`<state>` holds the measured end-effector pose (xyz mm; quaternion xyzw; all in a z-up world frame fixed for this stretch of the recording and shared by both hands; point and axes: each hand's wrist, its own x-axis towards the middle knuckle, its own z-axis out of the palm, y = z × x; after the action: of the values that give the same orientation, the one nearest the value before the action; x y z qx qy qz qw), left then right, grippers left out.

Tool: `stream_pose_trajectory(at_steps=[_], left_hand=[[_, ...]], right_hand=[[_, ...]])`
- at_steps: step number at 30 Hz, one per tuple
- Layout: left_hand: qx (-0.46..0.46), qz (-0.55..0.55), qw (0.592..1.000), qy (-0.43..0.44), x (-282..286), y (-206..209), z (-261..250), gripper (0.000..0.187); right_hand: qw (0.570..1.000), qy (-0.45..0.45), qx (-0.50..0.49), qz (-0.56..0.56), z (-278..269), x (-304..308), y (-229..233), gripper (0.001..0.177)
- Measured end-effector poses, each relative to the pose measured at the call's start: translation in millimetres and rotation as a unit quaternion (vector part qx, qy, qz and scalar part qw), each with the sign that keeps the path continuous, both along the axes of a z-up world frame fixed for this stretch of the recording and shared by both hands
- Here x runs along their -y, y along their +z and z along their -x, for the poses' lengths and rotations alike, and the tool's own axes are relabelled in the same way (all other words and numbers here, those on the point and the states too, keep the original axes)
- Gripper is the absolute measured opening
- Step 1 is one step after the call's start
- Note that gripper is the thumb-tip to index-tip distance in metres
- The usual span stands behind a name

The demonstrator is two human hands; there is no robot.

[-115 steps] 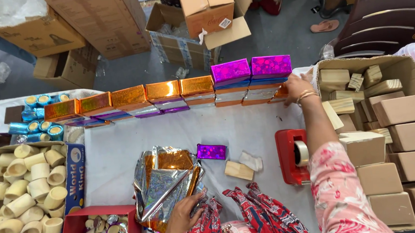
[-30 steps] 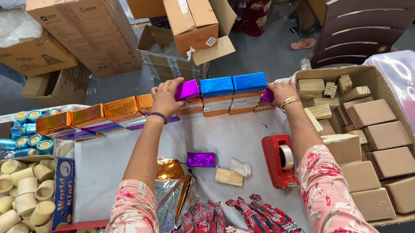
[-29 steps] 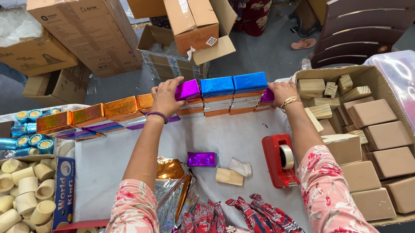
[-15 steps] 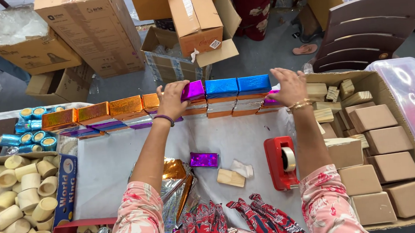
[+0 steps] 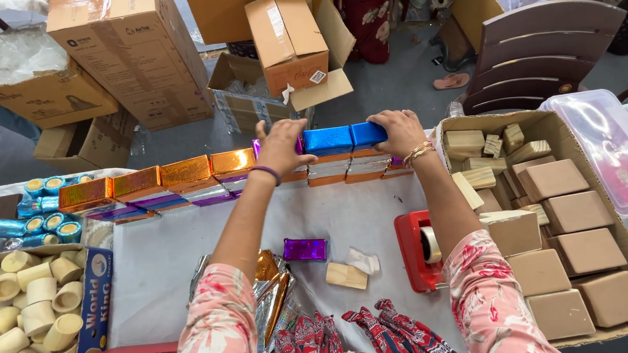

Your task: Wrapping small rectangular soap bars in decorative foil and arranging them into stacks.

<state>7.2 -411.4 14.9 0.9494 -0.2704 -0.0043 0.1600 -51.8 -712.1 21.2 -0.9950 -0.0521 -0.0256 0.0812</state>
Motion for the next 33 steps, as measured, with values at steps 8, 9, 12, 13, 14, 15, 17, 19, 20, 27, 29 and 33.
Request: stream_pose_trajectory(at_steps=[8, 9, 12, 13, 14, 15, 17, 19, 20, 27, 29, 33], left_hand=[[-0.023, -0.056, 0.998, -0.027, 43.4, -19.8, -1.4, 0.101], [-0.043, -0.060, 0.997, -0.018, 43.2, -20.6, -2.4, 0.089], [-0.050, -0.051, 0.997, -0.018, 41.3, -17.8, -7.5, 0.093], [-0.040, -0.037, 0.998, -0.025, 40.0, -17.0, -8.3, 0.109], [-0.039, -0.037, 0.998, -0.025, 31.0, -3.4, -4.2, 0.109], [-0.022, -0.046, 0.998, -0.022, 22.2, 10.1, -0.1, 0.122], [-0.003, -0.058, 0.998, -0.021, 0.7, 17.7, -5.0, 0.135], [-0.069, -0.113, 0.990, 0.037, -27.6, 2.8, -19.3, 0.134], [-0.070, -0.114, 0.990, 0.039, -35.3, 13.7, -10.0, 0.134], [-0.262, 0.374, 0.817, -0.353, -69.7, 144.0, 150.9, 0.075], [-0.407, 0.392, 0.665, -0.489, -86.9, 183.9, 203.5, 0.073], [-0.417, 0.392, 0.672, -0.470, -90.1, 199.9, 254.2, 0.072]], right_hand=[[0.999, 0.013, 0.029, -0.039, 2.5, 5.1, -10.5, 0.079], [0.999, 0.015, 0.032, -0.036, 3.8, 3.7, -9.4, 0.086], [1.000, 0.011, 0.012, -0.027, 3.2, 2.3, -9.9, 0.097], [1.000, 0.005, -0.016, -0.020, 3.5, 1.8, -11.4, 0.102], [1.000, 0.004, -0.014, -0.020, 6.1, 2.3, -9.1, 0.102], [1.000, 0.008, -0.004, -0.023, 8.7, 2.9, -6.8, 0.104], [1.000, 0.008, 0.008, -0.028, 20.9, 2.9, 2.0, 0.106], [0.992, 0.032, 0.111, -0.044, 40.8, -0.3, 13.5, 0.098], [0.992, 0.034, 0.110, -0.046, 52.4, -2.4, 7.1, 0.098], [0.963, 0.061, 0.115, -0.237, 125.8, -51.0, -80.8, 0.044], [0.971, 0.040, 0.041, -0.232, 141.2, -63.7, -104.5, 0.042], [0.961, 0.053, -0.029, -0.272, 159.2, -80.6, -153.3, 0.038]])
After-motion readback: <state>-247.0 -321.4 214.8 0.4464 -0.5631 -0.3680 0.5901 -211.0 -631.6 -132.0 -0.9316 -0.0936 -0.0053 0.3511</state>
